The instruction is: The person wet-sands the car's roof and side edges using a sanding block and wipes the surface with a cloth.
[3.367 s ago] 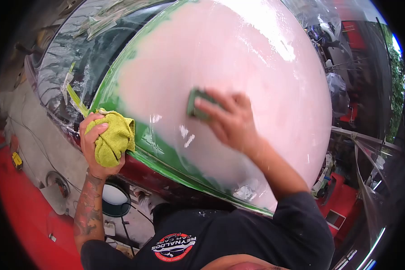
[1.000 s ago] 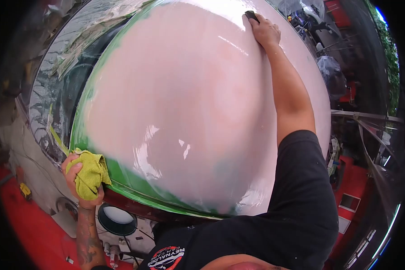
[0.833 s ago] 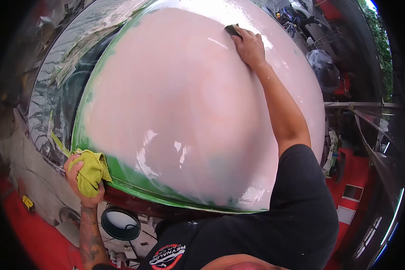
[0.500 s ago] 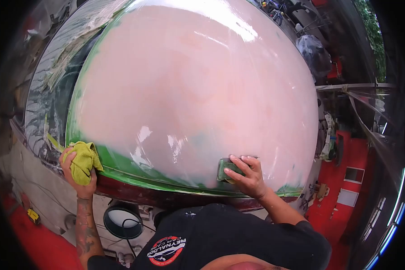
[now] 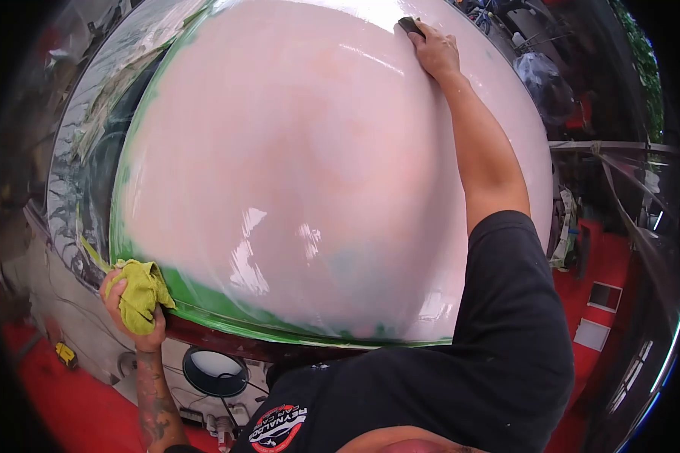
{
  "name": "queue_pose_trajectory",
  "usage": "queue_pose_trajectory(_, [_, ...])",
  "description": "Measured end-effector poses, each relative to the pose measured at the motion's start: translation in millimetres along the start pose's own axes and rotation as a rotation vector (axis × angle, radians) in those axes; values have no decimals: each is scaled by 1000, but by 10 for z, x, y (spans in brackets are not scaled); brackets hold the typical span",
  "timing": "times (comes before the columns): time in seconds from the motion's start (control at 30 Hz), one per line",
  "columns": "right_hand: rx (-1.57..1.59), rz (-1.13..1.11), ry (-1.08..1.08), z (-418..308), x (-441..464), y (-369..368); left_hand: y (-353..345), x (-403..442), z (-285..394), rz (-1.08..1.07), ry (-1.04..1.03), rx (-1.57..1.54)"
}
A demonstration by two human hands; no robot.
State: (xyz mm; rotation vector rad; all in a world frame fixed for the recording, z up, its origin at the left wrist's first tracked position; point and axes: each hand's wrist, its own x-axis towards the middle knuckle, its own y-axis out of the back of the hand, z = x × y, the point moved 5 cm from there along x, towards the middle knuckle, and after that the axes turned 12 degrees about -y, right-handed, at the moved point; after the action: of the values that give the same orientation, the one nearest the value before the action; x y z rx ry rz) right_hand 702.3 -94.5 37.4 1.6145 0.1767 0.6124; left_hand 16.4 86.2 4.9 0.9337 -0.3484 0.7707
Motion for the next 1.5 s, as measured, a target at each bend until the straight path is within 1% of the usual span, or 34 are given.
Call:
queue_pose_trajectory(0.07, [169,-6,195,-40,-576,311,-3,-25,-43,8,-2,7])
queue_pose_trajectory(0.17, [300,-68,240,-35,-1999,1007,-11,-32,-42,6,-1,-12])
queue_pose_trajectory(0.23, [286,-97,236,116,-3007,1353,-23,-16,-57,8,-10,-40])
queue_pose_trajectory(0.3, [266,-143,202,283,-3945,1659,-18,-39,-84,7,-26,3])
queue_pose_trajectory(0.37, [243,-155,174,460,-4628,1843,-21,-30,-65,-3,-34,-4])
queue_pose_trajectory(0.4, [245,-154,172,535,-4608,1871,-12,-23,-59,-1,-37,5])
queue_pose_trajectory(0.47, [211,-221,277,602,-4572,1866,-5,-33,-70,2,-35,4])
queue_pose_trajectory(0.5, [217,-182,315,653,-4335,1782,-6,-41,-79,5,-31,-2])
queue_pose_trajectory(0.57, [255,-174,313,723,-3619,1571,-8,-44,-74,4,-33,-4])
queue_pose_trajectory(0.67, [344,-182,290,775,-2234,1143,22,-58,-49,-11,-25,14])
queue_pose_trajectory(0.73, [305,-100,292,827,-1264,779,1,-31,-52,-28,-13,41])
queue_pose_trajectory(0.8, [167,2,127,1000,-370,300,18,-41,-10,-19,10,35])
queue_pose_trajectory(0.83, [184,18,63,1083,-20,64,17,-54,5,-21,15,39])
queue_pose_trajectory(0.87, [184,21,67,1046,91,43,1,-49,-1,-7,23,23])
queue_pose_trajectory(0.93, [162,-34,-32,988,1,88,31,-32,-34,-20,21,-17])
queue_pose_trajectory(1.0, [199,68,169,949,-447,243,7,-46,-61,-20,3,18])
queue_pose_trajectory(1.03, [220,70,159,917,-864,418,-1,-48,-58,-24,-2,1])
queue_pose_trajectory(1.1, [264,6,130,792,-1816,869,1,-46,-59,0,0,26])
queue_pose_trajectory(1.13, [284,-17,158,715,-2322,1119,-2,-46,-71,-1,-7,18])
queue_pose_trajectory(1.27, [273,-161,91,595,-4259,1768,-12,-63,-101,22,-6,-7])
queue_pose_trajectory(1.3, [258,-191,130,572,-4706,1869,-11,-57,-103,23,-10,-9])
queue_pose_trajectory(1.33, [243,-222,173,595,-4954,1923,-12,-59,-88,23,-6,-9])
queue_pose_trajectory(1.37, [244,-224,173,633,-4925,1942,-4,-47,-73,11,-21,-16])
queue_pose_trajectory(1.43, [299,-254,283,651,-4805,1907,0,-30,-75,2,-33,-17])
queue_pose_trajectory(1.5, [282,-212,382,629,-4179,1759,-1,-33,-64,-6,-43,-13])
